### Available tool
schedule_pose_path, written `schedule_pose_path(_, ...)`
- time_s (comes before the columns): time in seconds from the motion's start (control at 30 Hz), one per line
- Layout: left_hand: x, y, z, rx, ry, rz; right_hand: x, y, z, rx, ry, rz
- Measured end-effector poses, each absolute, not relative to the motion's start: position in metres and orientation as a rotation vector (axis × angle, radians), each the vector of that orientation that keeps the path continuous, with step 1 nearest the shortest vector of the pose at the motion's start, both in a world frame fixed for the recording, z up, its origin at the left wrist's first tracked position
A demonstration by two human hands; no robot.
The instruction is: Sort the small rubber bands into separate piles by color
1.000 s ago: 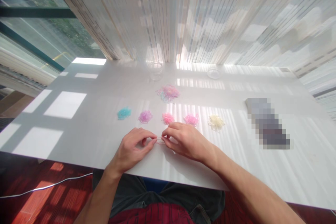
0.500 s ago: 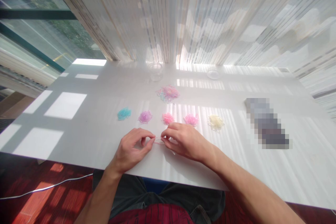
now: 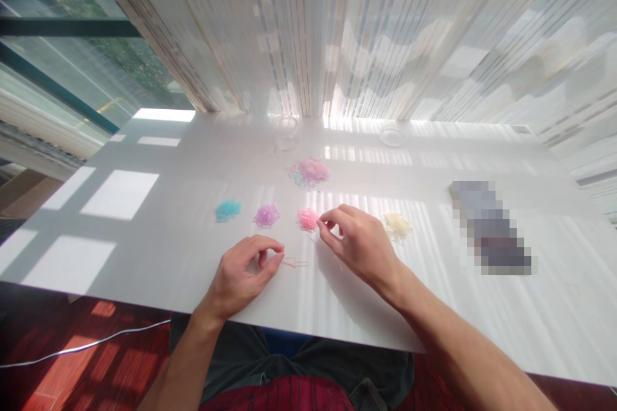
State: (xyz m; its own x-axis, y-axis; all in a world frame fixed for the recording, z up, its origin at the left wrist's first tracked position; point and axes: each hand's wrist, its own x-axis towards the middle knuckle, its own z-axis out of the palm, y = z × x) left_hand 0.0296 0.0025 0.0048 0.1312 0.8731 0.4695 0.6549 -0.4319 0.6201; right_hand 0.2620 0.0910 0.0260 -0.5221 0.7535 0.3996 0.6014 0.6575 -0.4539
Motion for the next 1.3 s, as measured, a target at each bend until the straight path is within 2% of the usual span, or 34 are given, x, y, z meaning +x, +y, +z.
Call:
schedule_pose_path(0.17,0.03,0.003,0.005,2.166,1.493,1.163,0.265,0.094,0.029,-1.159,-2.249,0.293)
schedule_pose_path(1.3,0.03,0.003,0.002,2.164,1.487,1.116,0.248,0.092,0.013,-1.1,-2.262,0.08)
